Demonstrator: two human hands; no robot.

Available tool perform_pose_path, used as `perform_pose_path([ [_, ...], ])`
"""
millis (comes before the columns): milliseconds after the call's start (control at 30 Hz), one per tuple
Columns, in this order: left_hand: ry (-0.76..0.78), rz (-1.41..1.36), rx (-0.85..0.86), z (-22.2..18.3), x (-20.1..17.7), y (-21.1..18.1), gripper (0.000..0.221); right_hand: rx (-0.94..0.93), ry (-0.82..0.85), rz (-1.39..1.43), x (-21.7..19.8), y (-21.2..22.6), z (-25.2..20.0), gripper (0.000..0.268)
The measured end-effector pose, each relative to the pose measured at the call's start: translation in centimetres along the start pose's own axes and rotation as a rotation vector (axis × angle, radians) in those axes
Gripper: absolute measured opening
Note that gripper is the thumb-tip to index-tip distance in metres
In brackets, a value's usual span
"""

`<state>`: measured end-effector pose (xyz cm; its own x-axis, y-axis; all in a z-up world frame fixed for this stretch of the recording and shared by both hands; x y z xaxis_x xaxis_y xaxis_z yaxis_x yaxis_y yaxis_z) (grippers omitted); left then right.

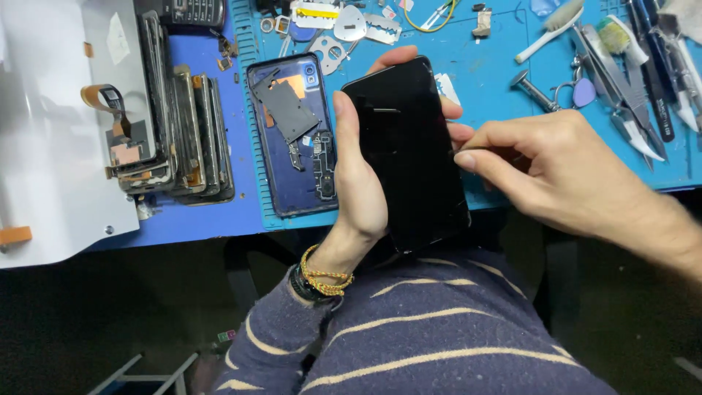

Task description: Disassembling a smartphone to remove a damaged screen at a repair station.

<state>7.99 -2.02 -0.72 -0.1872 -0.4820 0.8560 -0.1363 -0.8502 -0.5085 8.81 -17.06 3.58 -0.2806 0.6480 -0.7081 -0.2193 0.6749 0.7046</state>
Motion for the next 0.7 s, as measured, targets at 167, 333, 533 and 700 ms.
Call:
perform_pose_path([
  [167, 0.001, -0.023, 0.007, 0.1, -0.2, 0.2, 0.070, 0.092, 0.248, -0.257, 0.8, 0.5, 0.9, 0.021],
  [333, -0.015, 0.033, 0.013, 0.0, -0.2, 0.2, 0.071, -0.108, 0.043, -0.133, 0.9, 1.0, -0.1, 0.018],
  [533, -0.007, 0.004, 0.013, -0.3, 0.2, 0.5, 0.074, 0.007, -0.060, -0.032, 1.0, -0.1, -1.3, 0.014],
  [700, 0.007, 0.270, 0.098, -0.9, 0.5, -0.2, 0.078, 0.082, -0.069, 0.030, 1.4, -0.7, -1.0, 0.014],
])
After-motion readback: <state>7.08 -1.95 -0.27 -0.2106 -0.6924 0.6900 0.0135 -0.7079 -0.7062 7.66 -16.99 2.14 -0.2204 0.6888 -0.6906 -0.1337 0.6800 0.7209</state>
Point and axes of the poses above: each hand's wrist, its own z-axis towards the middle knuckle, its own x-axis out of the palm, y = z × x, the point moved 8 cm from there along z, towards the middle knuckle, and after that the axes turned 6 degrees about -z, right-handed, at the moved point
